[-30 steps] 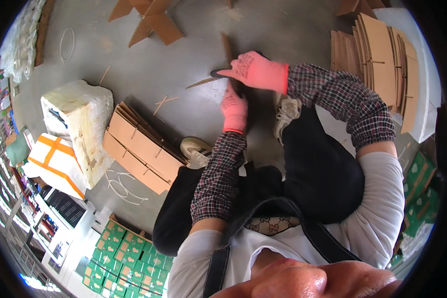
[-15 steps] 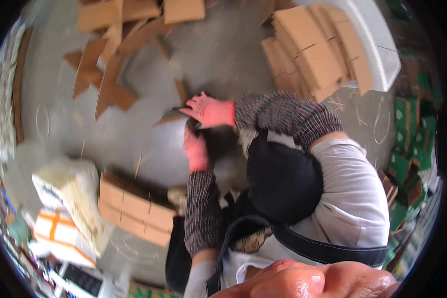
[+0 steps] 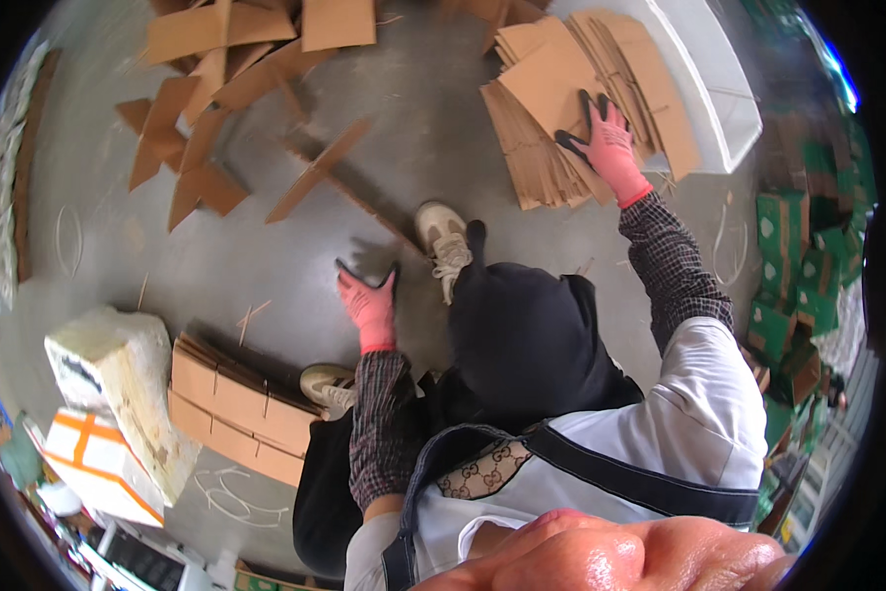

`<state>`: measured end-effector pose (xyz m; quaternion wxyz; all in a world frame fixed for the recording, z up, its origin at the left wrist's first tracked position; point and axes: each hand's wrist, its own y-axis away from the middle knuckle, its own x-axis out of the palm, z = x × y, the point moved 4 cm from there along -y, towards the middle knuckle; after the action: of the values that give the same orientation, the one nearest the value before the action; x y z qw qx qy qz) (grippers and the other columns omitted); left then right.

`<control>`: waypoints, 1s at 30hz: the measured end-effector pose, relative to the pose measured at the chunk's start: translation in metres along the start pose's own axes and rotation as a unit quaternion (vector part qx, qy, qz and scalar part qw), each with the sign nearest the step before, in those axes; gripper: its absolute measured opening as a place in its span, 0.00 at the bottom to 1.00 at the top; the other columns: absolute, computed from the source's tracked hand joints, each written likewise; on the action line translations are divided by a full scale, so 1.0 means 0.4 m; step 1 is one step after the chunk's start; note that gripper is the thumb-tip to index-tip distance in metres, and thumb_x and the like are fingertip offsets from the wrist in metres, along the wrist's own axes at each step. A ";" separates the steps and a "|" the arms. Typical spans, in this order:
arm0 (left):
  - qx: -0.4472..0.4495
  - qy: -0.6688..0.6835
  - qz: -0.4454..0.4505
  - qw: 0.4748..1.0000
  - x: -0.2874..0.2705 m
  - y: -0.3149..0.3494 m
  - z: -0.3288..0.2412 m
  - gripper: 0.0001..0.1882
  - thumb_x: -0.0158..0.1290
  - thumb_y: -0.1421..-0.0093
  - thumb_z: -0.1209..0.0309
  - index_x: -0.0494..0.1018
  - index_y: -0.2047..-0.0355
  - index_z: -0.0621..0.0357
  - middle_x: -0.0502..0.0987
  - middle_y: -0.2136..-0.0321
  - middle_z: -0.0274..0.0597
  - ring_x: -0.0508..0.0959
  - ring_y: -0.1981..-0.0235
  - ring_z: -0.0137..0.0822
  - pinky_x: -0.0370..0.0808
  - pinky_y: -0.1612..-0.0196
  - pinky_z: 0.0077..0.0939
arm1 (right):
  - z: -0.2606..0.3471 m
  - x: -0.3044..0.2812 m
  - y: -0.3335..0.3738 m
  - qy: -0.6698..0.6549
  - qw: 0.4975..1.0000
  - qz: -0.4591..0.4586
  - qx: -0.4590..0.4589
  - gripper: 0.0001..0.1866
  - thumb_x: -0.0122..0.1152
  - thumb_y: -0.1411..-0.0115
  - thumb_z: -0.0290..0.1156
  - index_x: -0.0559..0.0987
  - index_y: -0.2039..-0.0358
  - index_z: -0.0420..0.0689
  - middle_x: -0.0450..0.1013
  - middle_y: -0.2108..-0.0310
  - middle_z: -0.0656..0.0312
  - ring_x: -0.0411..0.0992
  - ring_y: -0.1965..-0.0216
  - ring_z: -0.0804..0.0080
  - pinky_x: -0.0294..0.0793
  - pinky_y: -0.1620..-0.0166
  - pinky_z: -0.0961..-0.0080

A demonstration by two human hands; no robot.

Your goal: The person assembles cardboard dividers by slotting precut cardboard strips together and then stacks the completed dividers.

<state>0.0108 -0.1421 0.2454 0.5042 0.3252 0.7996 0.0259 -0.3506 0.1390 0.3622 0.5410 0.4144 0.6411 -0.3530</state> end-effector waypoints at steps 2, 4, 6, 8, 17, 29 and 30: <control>0.011 0.032 -0.041 0.999 0.030 -0.025 -0.034 0.55 0.63 0.61 0.49 0.47 0.42 0.68 0.59 0.48 0.61 0.61 0.47 0.54 0.60 0.45 0.39 | 0.027 -0.061 0.001 0.004 0.999 0.041 0.015 0.47 0.65 0.60 0.55 0.57 0.41 0.53 0.57 0.47 0.48 0.57 0.46 0.50 0.62 0.51 0.51; 0.045 -0.005 -0.074 0.996 0.105 -0.056 -0.100 0.55 0.62 0.61 0.46 0.48 0.44 0.70 0.58 0.47 0.61 0.59 0.45 0.53 0.59 0.44 0.40 | -0.026 -0.089 -0.007 0.028 0.998 -0.009 0.052 0.42 0.68 0.59 0.48 0.62 0.44 0.51 0.63 0.51 0.51 0.65 0.52 0.54 0.68 0.55 0.60; -0.104 -0.014 0.039 0.994 0.086 -0.068 -0.199 0.55 0.60 0.61 0.44 0.47 0.42 0.63 0.55 0.45 0.54 0.58 0.44 0.50 0.62 0.46 0.42 | -0.036 -0.135 -0.023 -0.337 0.940 0.030 -0.035 0.31 0.67 0.55 0.36 0.69 0.49 0.47 0.68 0.58 0.52 0.70 0.58 0.57 0.70 0.58 0.68; -0.110 -0.009 0.054 0.992 0.069 -0.086 -0.190 0.42 0.57 0.54 0.54 0.52 0.44 0.58 0.63 0.50 0.52 0.66 0.49 0.48 0.68 0.51 0.39 | 0.151 -0.317 0.002 -0.369 0.921 -0.037 -0.120 0.21 0.60 0.51 0.24 0.72 0.54 0.42 0.69 0.61 0.51 0.71 0.60 0.60 0.69 0.57 0.71; 0.080 0.066 0.058 0.993 0.136 -0.146 0.035 0.20 0.39 0.41 0.60 0.65 0.51 0.54 0.69 0.52 0.42 0.68 0.51 0.43 0.64 0.48 0.35 | 0.797 -0.141 0.284 -0.169 0.778 0.021 -0.605 0.22 0.48 0.51 0.30 0.69 0.52 0.52 0.65 0.61 0.59 0.67 0.62 0.64 0.69 0.64 0.70; -0.033 -0.041 0.082 0.995 0.036 -0.158 -0.054 0.18 0.48 0.47 0.66 0.65 0.56 0.57 0.71 0.57 0.49 0.76 0.62 0.46 0.73 0.61 0.37 | 0.880 -0.140 0.163 -0.128 0.829 0.075 -0.540 0.28 0.56 0.51 0.34 0.64 0.47 0.48 0.66 0.60 0.60 0.69 0.62 0.64 0.70 0.62 0.72; -0.050 -0.039 0.063 0.996 0.029 -0.148 -0.069 0.18 0.49 0.48 0.67 0.65 0.57 0.57 0.70 0.57 0.49 0.76 0.62 0.46 0.73 0.61 0.38 | 0.875 -0.138 0.138 -0.122 0.826 0.063 -0.546 0.29 0.57 0.51 0.34 0.63 0.47 0.47 0.67 0.60 0.60 0.70 0.62 0.63 0.71 0.62 0.72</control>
<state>-0.0445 -0.1746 0.2280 0.5480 0.3499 0.7551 0.0849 -0.1559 -0.1620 0.3587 0.7737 0.0441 0.6306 0.0422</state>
